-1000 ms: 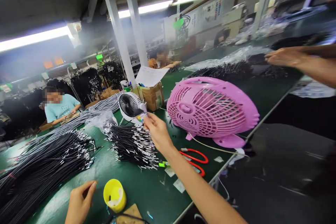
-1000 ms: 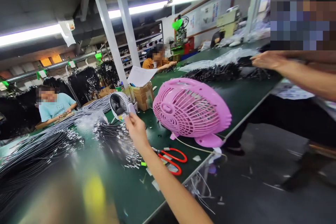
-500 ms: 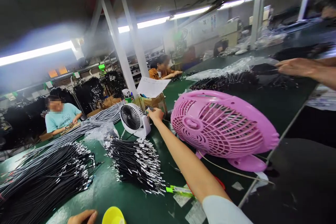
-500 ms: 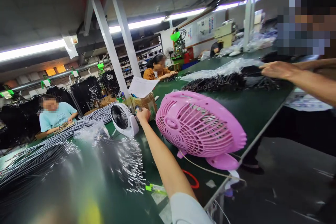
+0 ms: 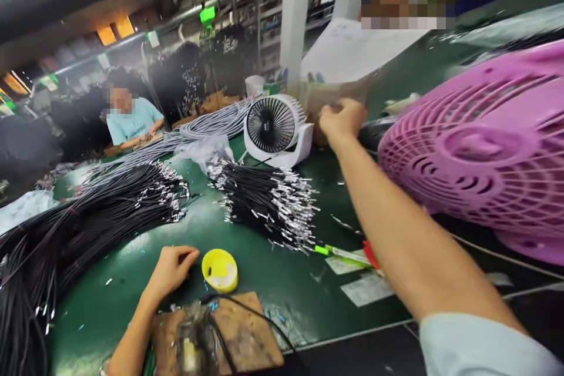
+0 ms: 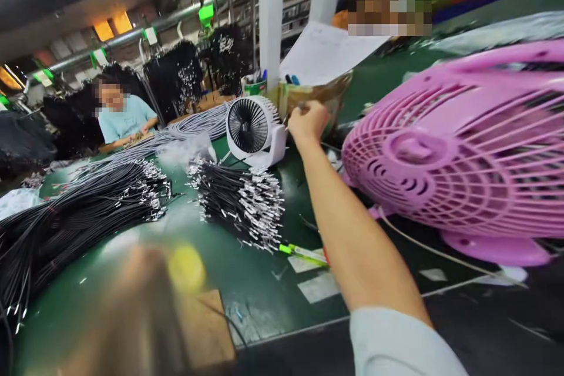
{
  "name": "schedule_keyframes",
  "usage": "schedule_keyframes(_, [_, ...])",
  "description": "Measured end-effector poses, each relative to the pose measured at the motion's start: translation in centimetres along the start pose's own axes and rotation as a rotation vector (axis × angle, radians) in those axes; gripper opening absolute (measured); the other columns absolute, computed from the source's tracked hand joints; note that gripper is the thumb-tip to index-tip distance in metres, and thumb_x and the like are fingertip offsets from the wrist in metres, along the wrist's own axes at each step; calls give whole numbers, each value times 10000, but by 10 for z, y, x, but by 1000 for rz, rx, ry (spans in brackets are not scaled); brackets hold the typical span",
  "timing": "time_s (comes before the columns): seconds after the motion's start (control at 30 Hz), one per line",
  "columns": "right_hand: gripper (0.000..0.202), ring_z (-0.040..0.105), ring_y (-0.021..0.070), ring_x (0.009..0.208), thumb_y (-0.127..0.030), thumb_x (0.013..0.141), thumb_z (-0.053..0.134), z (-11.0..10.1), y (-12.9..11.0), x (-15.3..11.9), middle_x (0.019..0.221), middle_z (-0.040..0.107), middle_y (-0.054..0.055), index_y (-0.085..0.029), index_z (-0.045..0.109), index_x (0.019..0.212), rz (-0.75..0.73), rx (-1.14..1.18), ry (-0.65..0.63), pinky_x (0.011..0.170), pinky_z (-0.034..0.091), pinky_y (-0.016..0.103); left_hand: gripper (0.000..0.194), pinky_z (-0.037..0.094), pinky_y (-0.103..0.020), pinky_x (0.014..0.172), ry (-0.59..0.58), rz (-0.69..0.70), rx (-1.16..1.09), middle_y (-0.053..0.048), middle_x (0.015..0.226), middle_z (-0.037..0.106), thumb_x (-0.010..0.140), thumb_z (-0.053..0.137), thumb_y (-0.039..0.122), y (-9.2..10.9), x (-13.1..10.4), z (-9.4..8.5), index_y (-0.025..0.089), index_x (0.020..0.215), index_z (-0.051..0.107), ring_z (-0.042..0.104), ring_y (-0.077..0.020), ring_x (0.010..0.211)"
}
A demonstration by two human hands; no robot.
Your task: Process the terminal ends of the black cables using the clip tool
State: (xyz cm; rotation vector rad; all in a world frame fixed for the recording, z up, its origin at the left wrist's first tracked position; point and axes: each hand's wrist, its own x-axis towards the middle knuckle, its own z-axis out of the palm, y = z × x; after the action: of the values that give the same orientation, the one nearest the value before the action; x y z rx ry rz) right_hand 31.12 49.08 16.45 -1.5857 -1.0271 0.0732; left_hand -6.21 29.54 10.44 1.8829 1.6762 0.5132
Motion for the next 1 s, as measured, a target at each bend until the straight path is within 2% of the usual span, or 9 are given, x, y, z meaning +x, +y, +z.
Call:
schedule_keyframes(0.1, [229,577,218,967,-113,858,489,-22,-34,-29,1044,651,161,-54,612,1042,-64,-34,4,949,382,400,358,392,-218,542,-56,-21,-1,-18,600,640,800,471,363,-1,-2,3,138,664,713,503,-117,508])
schedule_keyframes(0.17, [227,613,210,851,-128,829,516,-36,-56,-69,984,677,138,-72,643,1009,-302,3,-101,844,453,370,349,378,-213,536,-73,-12,1,-15,618,638,801,464,347,3,-4,3,140,668,712,482,-113,518])
schedule_keyframes(0.23, [191,628,199,738,-187,819,543,-49,-69,-122,860,700,88,-120,678,936,-600,88,-425,735,502,359,344,369,-214,540,-78,1,4,-13,641,639,804,454,337,6,-7,1,143,703,718,471,-116,540])
schedule_keyframes(0.3, [197,636,220,873,-260,803,593,-59,-71,-179,953,699,86,-160,690,941,-899,138,-817,786,518,369,341,365,-215,550,-86,16,1,-11,661,641,800,452,340,7,-8,-1,145,728,723,476,-123,570])
schedule_keyframes(0.4, [286,605,252,1004,-295,756,669,-67,-67,-246,1146,657,69,-257,670,1040,-1031,-3,-1022,819,526,390,355,372,-221,572,-107,41,-9,-8,659,635,793,450,365,2,-7,-1,144,745,723,483,-126,572])
schedule_keyframes(0.5, [219,579,224,1084,-199,797,599,-65,-63,-276,1184,643,32,-315,700,953,-976,-114,-1017,853,506,344,373,378,-230,578,-118,57,-16,-5,620,607,788,445,394,-3,-4,0,135,740,708,477,-126,548])
schedule_keyframes(0.8, [248,594,167,1046,-127,753,586,-51,-58,-282,1135,669,-22,-327,698,848,-1128,-215,-716,793,506,292,350,352,-222,541,-112,57,-37,13,599,515,787,439,405,2,-9,-4,136,665,627,465,-124,558])
schedule_keyframes(0.9, [241,597,168,1034,-107,753,580,-65,-56,-286,1088,683,-23,-301,684,850,-1130,-210,-630,809,505,288,345,351,-222,521,-87,41,-28,7,614,530,787,437,398,-1,-8,-4,136,664,625,468,-123,552])
schedule_keyframes(1.0, [134,600,213,973,-145,789,582,-96,-41,-275,1026,679,53,-236,668,836,-1005,-249,-338,818,506,334,367,377,-235,528,-87,26,-15,-6,620,577,777,454,418,-8,-4,-3,129,696,665,502,-131,535])
